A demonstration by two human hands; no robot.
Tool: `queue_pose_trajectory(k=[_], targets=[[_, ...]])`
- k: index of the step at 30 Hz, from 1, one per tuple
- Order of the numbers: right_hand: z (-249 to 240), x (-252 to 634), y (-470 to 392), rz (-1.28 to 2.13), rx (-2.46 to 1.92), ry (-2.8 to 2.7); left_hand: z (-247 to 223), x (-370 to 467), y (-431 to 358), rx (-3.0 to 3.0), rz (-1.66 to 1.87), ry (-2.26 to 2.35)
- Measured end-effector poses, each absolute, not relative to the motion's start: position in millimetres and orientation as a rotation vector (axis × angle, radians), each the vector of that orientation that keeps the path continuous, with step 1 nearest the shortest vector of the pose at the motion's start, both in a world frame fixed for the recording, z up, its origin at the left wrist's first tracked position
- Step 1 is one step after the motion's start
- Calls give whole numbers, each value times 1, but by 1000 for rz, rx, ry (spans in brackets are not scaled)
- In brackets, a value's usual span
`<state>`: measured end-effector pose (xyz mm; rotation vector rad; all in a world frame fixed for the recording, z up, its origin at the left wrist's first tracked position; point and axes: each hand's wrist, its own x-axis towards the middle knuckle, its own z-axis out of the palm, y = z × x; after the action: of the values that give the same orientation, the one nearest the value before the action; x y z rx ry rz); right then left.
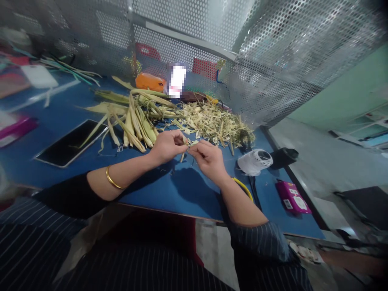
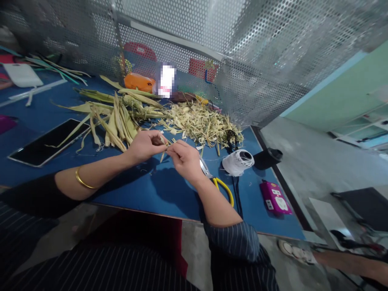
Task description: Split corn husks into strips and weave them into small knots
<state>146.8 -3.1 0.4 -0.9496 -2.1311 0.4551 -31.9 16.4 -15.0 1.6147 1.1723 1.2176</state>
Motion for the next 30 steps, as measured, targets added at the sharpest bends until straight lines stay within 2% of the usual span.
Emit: queue_pose_trajectory(k=[5,11,15,21,24,27,30], targets=[[0,154,8,449,-1043,-1955,-6,-34,12,1491,933,1012],[-6,157,21,1211,-1227,-1553,6,-37,6,1325,819,848],[-9,157,23,1384,-1256,-1391,2,-37,10,1256,943,863],[-10,149,17,1312,-1262,-1472,-5,-35,16,1176,1201,1017],[-9,145,12,1043,-1213,-1652,-9,-35,18,1293,1266,1110],[-5,145,7,684,-1042,-1932,-11,-37,18,1553,1155,1163],[-2,149,8,540,-969,-2027,-6,-38,13,1645,869,1009]])
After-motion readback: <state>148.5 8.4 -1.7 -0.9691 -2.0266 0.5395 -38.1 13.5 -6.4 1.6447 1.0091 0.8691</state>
